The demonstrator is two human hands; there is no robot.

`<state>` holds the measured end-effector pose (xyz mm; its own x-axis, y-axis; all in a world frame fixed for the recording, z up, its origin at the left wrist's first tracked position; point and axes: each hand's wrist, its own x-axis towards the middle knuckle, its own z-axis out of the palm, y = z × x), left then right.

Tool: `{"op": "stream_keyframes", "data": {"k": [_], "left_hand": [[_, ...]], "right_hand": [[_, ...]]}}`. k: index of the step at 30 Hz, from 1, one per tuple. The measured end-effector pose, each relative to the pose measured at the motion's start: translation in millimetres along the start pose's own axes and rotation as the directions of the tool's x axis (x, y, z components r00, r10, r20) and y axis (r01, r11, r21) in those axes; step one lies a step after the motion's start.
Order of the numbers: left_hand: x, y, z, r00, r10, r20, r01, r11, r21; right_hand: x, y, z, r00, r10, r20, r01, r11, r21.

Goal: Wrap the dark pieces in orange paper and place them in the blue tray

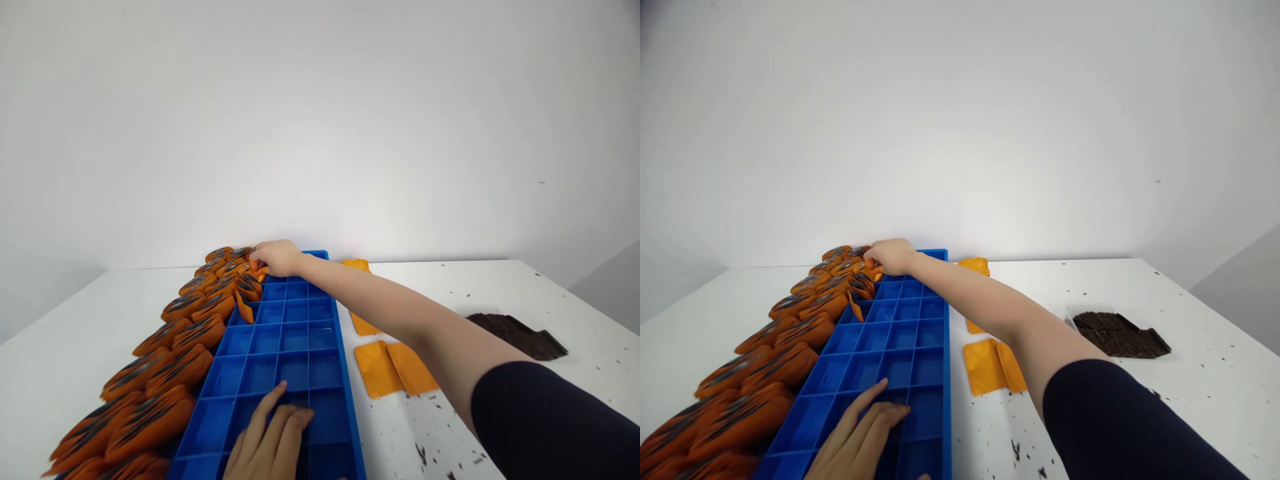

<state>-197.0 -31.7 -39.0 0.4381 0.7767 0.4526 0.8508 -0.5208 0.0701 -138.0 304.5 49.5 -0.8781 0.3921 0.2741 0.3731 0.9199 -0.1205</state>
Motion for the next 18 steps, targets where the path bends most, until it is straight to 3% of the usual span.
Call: {"op": "stream_keyframes", "data": {"k": [4, 8, 13, 18], "left_hand": [[11, 10, -16.5, 0.998, -0.030, -0.047, 0.031, 0.999, 0.020], [17, 26, -29.1, 0.994, -0.057, -0.090, 0.057, 0.998, -0.003], [10, 33, -27.8, 0.987, -0.153, -0.050, 0.152, 0.988, -0.007], [7, 34, -24.7, 0.974, -0.225, -0.018, 0.225, 0.974, 0.026]], "right_hand": [[-22, -7, -24, 0.983, 0.157, -0.098, -0.150, 0.986, 0.070], [-74, -10, -66, 0.946, 0.282, -0.161, -0.274, 0.959, 0.072], [-176, -10, -109, 0.928, 0.326, -0.178, -0.335, 0.942, -0.026], [-287, -16, -124, 0.893, 0.414, -0.177, -0.435, 0.895, -0.102]]}}
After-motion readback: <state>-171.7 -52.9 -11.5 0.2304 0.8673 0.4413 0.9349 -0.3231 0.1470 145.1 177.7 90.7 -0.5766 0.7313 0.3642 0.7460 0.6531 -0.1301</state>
